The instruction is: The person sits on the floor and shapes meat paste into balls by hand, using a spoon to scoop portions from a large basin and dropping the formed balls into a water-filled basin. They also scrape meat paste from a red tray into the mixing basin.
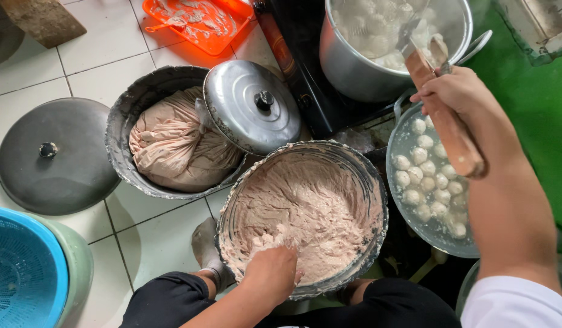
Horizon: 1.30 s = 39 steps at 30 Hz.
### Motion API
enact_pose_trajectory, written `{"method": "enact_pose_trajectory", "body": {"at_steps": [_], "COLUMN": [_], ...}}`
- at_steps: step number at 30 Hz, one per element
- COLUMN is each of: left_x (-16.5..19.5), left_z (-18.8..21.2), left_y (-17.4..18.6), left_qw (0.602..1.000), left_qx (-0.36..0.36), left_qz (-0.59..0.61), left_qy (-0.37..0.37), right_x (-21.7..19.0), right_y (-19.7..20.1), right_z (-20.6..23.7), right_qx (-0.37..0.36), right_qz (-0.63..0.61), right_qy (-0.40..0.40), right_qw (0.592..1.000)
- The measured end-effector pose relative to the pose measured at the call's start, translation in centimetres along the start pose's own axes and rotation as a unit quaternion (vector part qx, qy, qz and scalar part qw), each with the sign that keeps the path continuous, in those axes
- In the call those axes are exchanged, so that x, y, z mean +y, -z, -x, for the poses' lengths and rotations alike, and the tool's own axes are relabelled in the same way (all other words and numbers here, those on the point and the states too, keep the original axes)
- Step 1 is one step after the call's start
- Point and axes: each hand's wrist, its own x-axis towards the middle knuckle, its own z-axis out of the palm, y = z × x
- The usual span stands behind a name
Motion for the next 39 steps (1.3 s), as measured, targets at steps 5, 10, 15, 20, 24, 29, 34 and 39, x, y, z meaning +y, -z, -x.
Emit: {"method": "enact_pose_trajectory", "body": {"at_steps": [5,10,15,20,24,29,34,39], "left_x": [-0.3,-0.8,-1.0,-0.7,-0.3,-0.2,0.0,-0.3], "left_z": [0.3,0.7,1.0,1.1,1.3,1.4,1.1,1.5], "left_y": [0.1,0.5,0.2,-0.1,-0.2,-0.4,-0.8,-1.0], "left_qw": [1.000,1.000,1.000,1.000,0.999,1.000,1.000,1.000], "left_qx": [0.001,0.018,0.004,-0.005,-0.029,-0.019,-0.019,-0.007], "left_qz": [-0.012,-0.006,-0.005,-0.006,-0.012,-0.020,-0.017,-0.017], "left_qy": [0.008,0.006,0.004,0.008,0.018,-0.001,-0.006,-0.003], "right_x": [1.2,1.1,2.1,2.9,2.5,2.6,0.1,-1.4], "right_y": [-1.0,-0.5,-0.8,-2.7,-5.2,-4.8,-3.6,-4.1], "right_z": [-2.2,-2.6,-3.3,-4.1,-2.4,2.0,1.8,0.0], "right_qx": [0.091,0.178,0.233,0.234,0.157,0.150,0.198,0.167], "right_qz": [0.039,0.090,0.133,0.261,0.335,0.388,0.496,0.555], "right_qy": [-0.021,-0.012,0.022,0.035,0.045,0.094,0.083,0.051], "right_qw": [0.995,0.980,0.963,0.936,0.928,0.904,0.842,0.813]}}
